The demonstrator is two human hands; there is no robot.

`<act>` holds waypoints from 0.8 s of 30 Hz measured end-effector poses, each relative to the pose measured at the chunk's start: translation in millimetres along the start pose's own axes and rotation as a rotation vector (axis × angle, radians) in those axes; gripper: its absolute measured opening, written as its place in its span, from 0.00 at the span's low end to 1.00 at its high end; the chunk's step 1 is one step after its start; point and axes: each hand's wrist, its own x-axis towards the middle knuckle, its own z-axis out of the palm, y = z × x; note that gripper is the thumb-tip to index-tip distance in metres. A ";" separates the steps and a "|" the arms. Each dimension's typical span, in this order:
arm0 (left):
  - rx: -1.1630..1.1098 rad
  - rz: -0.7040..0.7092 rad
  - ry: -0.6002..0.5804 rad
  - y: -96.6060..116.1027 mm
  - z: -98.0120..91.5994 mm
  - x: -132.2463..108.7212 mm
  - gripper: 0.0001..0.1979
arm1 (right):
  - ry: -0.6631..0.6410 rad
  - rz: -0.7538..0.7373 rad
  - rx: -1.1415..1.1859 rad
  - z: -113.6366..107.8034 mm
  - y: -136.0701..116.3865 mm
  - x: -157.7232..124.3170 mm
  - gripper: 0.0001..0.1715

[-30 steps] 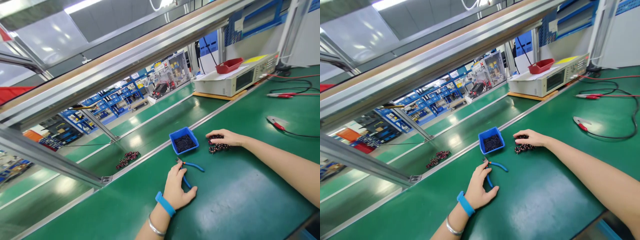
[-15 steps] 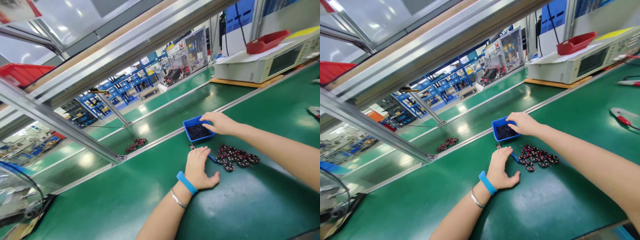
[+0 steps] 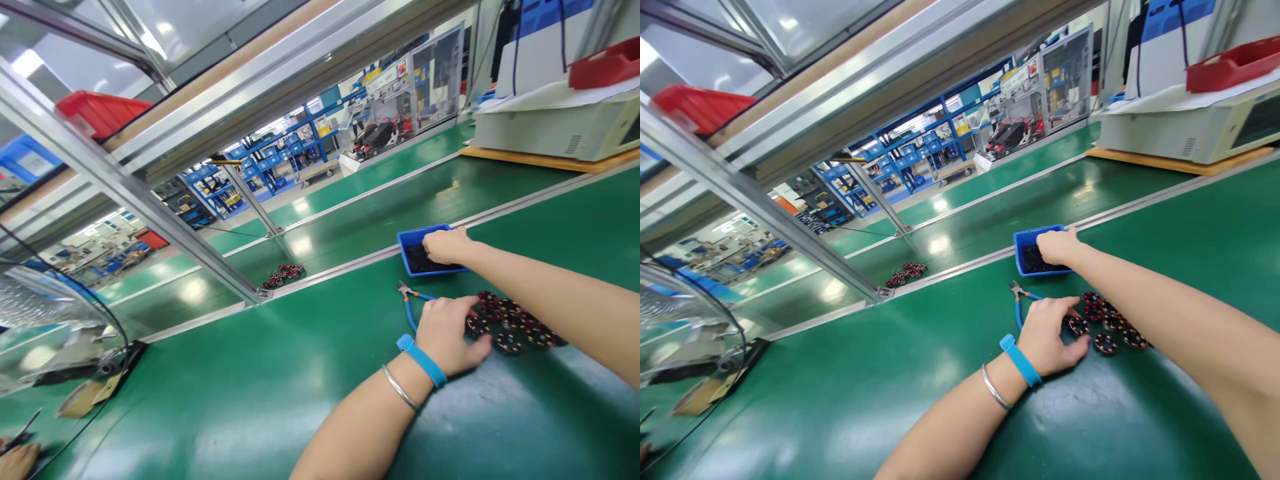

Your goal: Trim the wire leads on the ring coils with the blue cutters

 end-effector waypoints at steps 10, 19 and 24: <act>0.166 -0.181 0.058 -33.9 -17.8 -122.6 0.40 | -0.184 0.057 -0.108 -35.8 2.7 -6.5 0.20; -0.168 -0.027 -0.027 -52.6 -50.6 -156.2 0.51 | 0.191 0.198 0.213 -70.5 -2.6 -36.2 0.18; -0.218 -0.073 0.064 -55.0 -41.3 -160.9 0.40 | 0.369 0.084 0.586 -50.3 -52.6 -145.8 0.41</act>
